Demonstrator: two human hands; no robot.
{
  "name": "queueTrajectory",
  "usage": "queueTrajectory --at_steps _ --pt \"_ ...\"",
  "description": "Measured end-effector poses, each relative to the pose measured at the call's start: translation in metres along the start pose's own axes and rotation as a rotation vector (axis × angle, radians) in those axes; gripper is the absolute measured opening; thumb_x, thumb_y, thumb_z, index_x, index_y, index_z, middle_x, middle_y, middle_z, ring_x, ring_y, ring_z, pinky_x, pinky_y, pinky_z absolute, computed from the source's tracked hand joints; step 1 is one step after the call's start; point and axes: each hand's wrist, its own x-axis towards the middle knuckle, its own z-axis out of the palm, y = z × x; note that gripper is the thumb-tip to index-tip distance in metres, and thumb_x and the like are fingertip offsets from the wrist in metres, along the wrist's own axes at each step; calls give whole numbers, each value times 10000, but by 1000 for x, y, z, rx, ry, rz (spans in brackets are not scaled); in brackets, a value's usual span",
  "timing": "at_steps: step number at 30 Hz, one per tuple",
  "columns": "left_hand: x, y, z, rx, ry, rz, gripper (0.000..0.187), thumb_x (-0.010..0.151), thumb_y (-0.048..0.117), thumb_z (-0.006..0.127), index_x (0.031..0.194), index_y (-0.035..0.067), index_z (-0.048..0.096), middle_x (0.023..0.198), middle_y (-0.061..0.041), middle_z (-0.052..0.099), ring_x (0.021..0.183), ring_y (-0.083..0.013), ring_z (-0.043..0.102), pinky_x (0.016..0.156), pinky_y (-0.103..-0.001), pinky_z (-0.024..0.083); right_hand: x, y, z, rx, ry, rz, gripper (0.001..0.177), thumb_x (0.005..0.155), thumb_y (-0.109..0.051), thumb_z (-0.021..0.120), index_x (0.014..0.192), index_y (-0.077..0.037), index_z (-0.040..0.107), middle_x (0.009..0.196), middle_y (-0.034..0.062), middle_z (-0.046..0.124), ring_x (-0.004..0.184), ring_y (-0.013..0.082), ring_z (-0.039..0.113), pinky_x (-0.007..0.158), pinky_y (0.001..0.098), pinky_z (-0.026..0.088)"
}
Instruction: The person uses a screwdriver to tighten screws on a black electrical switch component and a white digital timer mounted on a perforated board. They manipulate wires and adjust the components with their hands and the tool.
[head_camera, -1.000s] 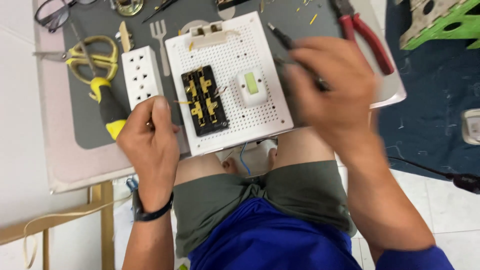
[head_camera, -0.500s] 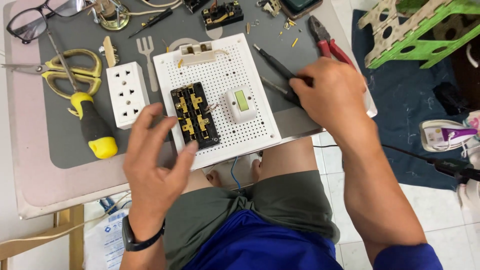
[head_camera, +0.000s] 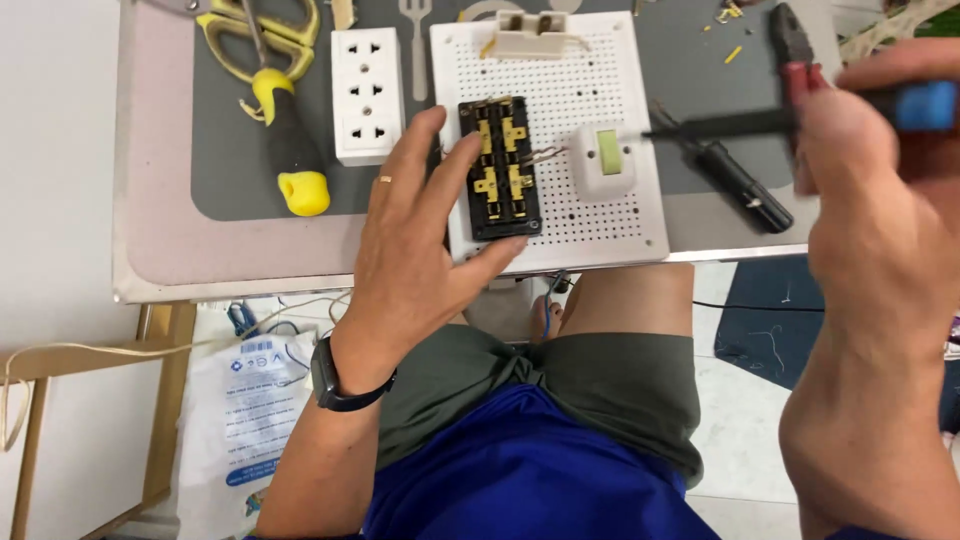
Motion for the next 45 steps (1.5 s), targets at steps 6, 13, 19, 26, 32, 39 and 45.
queueTrajectory --at_steps 6,13,19,26,32,39,45 --pt "3 -4 -5 -60 -75 -27 736 840 406 807 1398 79 457 1515 -153 352 1409 -359 381 992 -522 392 -24 -33 14 -31 -317 -505 182 1111 -38 503 1072 136 466 789 163 508 659 196 473 683 311 347" --pt "3 -8 -7 -103 -55 0 748 795 375 860 1368 77 484 1456 -128 431 1345 -328 465 945 -487 403 -19 -29 23 -321 -359 -595 188 1080 -117 620 965 31 622 711 57 486 591 177 398 614 323 324" --pt "4 -8 -8 -110 -60 8 719 805 367 845 1356 71 491 1455 -127 428 1355 -324 456 948 -490 404 -15 -42 26 -363 -454 -650 157 1057 -108 644 984 30 638 775 82 552 611 197 460 613 331 363" --pt "4 -9 -7 -138 -61 -13 723 808 363 826 1379 100 469 1479 -139 407 1361 -372 451 1013 -522 386 -6 -70 35 -536 -626 -745 54 1030 -75 623 1002 -37 597 734 16 603 517 200 485 536 352 365" --pt "6 -7 -9 -78 -108 -16 752 811 414 829 1401 135 455 1510 -172 364 1359 -405 471 923 -527 397 -26 -110 60 110 -756 -131 220 835 39 439 995 52 588 895 121 632 848 193 616 795 279 507" --pt "8 -9 -6 -50 -135 -27 765 768 444 817 1390 145 487 1496 -148 375 1378 -372 415 958 -553 379 -17 -79 94 483 -477 -103 521 947 -414 370 766 53 511 559 150 440 455 153 338 484 281 230" --pt "7 -12 -4 -56 -104 -6 774 750 453 837 1373 141 499 1477 -149 394 1355 -367 443 949 -533 398 -11 -66 99 703 -791 -99 466 917 -426 497 913 39 475 527 107 379 401 150 321 441 281 361"
